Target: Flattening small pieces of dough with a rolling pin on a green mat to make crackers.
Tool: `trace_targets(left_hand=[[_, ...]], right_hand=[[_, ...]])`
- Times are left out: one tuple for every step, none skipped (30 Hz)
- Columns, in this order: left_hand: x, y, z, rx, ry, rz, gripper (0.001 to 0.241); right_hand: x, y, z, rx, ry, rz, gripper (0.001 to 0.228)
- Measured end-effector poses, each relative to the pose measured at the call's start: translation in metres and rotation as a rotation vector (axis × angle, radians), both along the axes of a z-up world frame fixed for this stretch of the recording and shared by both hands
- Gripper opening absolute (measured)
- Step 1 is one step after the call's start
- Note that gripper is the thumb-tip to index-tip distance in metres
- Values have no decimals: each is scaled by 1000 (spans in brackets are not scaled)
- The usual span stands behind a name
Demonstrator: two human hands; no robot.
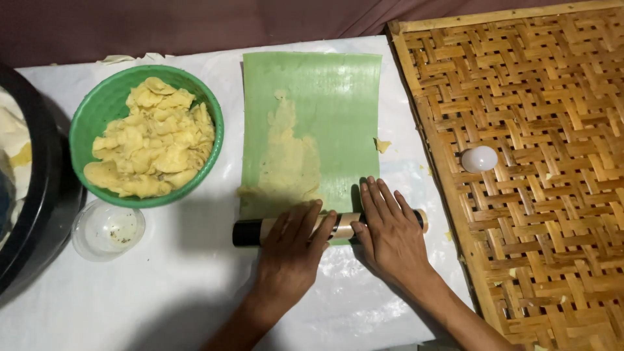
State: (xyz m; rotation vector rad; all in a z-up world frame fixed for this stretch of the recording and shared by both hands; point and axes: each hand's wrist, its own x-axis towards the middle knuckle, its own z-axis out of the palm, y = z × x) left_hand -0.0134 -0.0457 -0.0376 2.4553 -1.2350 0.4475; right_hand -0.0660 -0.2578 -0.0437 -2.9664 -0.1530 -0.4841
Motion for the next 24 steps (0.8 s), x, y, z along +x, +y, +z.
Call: trace_targets(left_hand=[[0, -2, 4, 8, -8, 13, 50], [6, -7, 2, 10, 1, 6, 50], [12, -12, 0, 39, 11, 37, 51], [18, -15, -1, 69, 17, 72, 55], [25, -20, -3, 72, 22, 69, 55], [35, -25, -5, 108, 85, 86, 55], [44, -30, -6, 143, 149, 103, 55], [47, -31, -5, 146, 151, 107, 55], [50, -33, -5, 149, 110, 131, 57], [54, -37, -4, 150, 66, 152, 58], [45, -32, -3, 151, 66, 151, 58], [33, -27, -2, 145, 53, 130, 61], [21, -21, -2, 139, 40, 108, 65], [20, -21, -2, 146, 49, 112, 65], [17, -20, -3, 118, 47, 102, 62], [16, -19, -3, 89, 40, 89, 60], [26, -22, 0, 95, 46, 90, 60], [36, -27, 3, 130, 103, 114, 62], [46, -33, 7, 164, 160, 138, 64], [57, -37, 6, 163, 155, 139, 64], [68, -41, 5, 161, 118, 147, 63], [78, -44, 4, 163, 88, 152, 63], [85, -47, 3, 165, 89, 151, 63], [93, -50, 2, 178, 82, 175, 67]], right_hand=[[0, -1, -1, -22, 28, -9, 61], [7, -4, -2, -20, 37, -15, 61], [13, -6, -4, -3, 102, -43, 62], [21, -7, -5, 15, 163, -67, 64], [26, -10, -5, 18, 168, -69, 64], [36, -14, -4, 68, 255, -82, 64], [45, -18, -2, 118, 342, -95, 65], [47, -15, 2, 122, 345, -91, 65], [48, -13, 7, 127, 281, -97, 64], [50, -12, 12, 131, 215, -108, 64], [41, -9, 10, 133, 215, -109, 64], [30, -5, 7, 69, 163, -110, 64], [19, -1, 4, 5, 110, -110, 64], [18, -2, 3, 11, 120, -106, 64], [16, -3, 1, 21, 160, -101, 63], [14, -3, 0, 31, 196, -100, 62], [26, -5, 2, 37, 202, -99, 62], [38, -9, 5, 66, 333, -149, 66], [50, -12, 8, 95, 465, -199, 72], [59, -17, 4, 94, 459, -198, 72], [68, -23, 1, 146, 443, -214, 73], [75, -27, -3, 199, 432, -232, 74], [83, -27, 2, 201, 433, -233, 74], [90, -27, 7, 231, 348, -252, 71]])
